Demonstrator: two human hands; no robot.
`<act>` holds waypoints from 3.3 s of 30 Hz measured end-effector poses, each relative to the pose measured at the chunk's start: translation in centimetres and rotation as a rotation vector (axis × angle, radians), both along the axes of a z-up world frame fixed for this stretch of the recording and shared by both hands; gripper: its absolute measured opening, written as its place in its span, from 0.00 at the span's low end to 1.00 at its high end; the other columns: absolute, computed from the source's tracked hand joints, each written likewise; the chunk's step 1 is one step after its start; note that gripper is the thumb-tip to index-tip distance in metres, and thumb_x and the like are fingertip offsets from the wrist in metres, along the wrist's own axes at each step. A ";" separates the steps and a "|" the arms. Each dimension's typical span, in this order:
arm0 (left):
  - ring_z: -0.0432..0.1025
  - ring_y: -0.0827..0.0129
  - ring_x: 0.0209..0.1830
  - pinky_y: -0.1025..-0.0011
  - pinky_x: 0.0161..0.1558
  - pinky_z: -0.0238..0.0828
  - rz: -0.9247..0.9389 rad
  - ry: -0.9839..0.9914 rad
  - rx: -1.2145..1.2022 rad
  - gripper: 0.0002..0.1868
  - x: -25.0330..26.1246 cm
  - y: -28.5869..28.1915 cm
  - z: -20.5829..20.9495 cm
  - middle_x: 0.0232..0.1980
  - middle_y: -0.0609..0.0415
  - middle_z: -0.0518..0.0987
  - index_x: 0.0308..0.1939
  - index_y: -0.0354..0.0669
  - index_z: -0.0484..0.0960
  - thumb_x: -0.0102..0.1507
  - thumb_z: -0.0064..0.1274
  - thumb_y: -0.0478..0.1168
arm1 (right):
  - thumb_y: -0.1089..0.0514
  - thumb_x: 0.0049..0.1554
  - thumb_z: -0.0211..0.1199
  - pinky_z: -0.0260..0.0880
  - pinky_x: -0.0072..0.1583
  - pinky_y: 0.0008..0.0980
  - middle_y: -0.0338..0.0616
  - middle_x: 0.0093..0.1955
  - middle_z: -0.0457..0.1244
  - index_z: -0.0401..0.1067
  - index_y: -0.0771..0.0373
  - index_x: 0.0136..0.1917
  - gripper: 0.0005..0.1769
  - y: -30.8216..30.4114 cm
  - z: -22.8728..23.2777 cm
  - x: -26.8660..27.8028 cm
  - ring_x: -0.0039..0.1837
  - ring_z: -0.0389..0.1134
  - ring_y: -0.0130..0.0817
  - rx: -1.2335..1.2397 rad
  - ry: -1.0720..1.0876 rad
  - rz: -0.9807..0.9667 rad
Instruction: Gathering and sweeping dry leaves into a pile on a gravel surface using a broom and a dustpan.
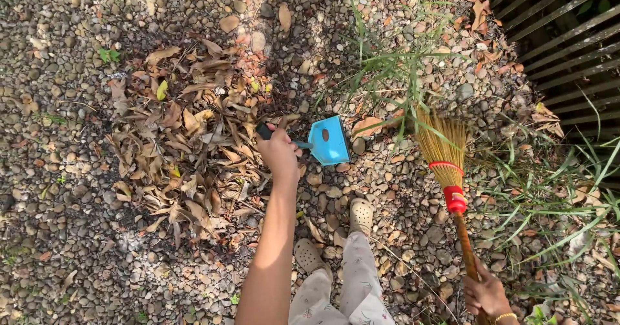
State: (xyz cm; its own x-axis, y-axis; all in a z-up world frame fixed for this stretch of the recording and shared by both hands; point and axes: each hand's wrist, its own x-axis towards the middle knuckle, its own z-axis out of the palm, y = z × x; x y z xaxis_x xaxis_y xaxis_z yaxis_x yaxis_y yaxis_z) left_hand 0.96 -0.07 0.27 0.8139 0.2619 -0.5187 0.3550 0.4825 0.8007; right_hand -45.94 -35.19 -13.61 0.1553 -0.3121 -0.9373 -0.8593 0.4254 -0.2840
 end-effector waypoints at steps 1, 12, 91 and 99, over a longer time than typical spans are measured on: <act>0.56 0.75 0.17 0.73 0.18 0.50 0.001 -0.001 0.000 0.11 0.1 -0.2 -0.3 0.26 0.58 0.61 0.42 0.47 0.62 0.59 0.40 0.29 | 0.69 0.59 0.59 0.52 0.25 0.45 0.45 0.27 0.49 0.56 0.41 0.80 0.41 -0.7 -1.2 -3.0 0.23 0.47 0.39 0.000 -0.001 0.001; 0.57 0.73 0.18 0.68 0.20 0.52 -0.041 0.062 0.085 0.13 0.8 -2.2 -0.6 0.28 0.57 0.63 0.44 0.45 0.63 0.57 0.40 0.29 | 0.71 0.56 0.55 0.46 0.26 0.39 0.42 0.29 0.48 0.51 0.36 0.85 0.50 -6.2 0.9 -3.4 0.24 0.46 0.34 -0.142 -0.192 -0.153; 0.56 0.72 0.12 0.66 0.14 0.52 -0.077 0.068 0.162 0.11 -0.5 -3.3 0.1 0.25 0.58 0.64 0.41 0.45 0.62 0.58 0.43 0.29 | 0.74 0.57 0.56 0.64 0.27 0.33 0.45 0.31 0.58 0.51 0.49 0.80 0.43 6.9 2.1 30.1 0.25 0.58 0.36 -0.181 -0.071 0.829; 0.55 0.70 0.13 0.64 0.15 0.51 -0.081 -0.104 0.178 0.10 -0.1 -4.0 -3.3 0.24 0.57 0.62 0.39 0.44 0.62 0.58 0.44 0.29 | 0.74 0.52 0.56 0.54 0.24 0.33 0.37 0.26 0.51 0.45 0.42 0.84 0.53 10.7 7.2 26.7 0.22 0.52 0.30 0.084 -0.279 0.505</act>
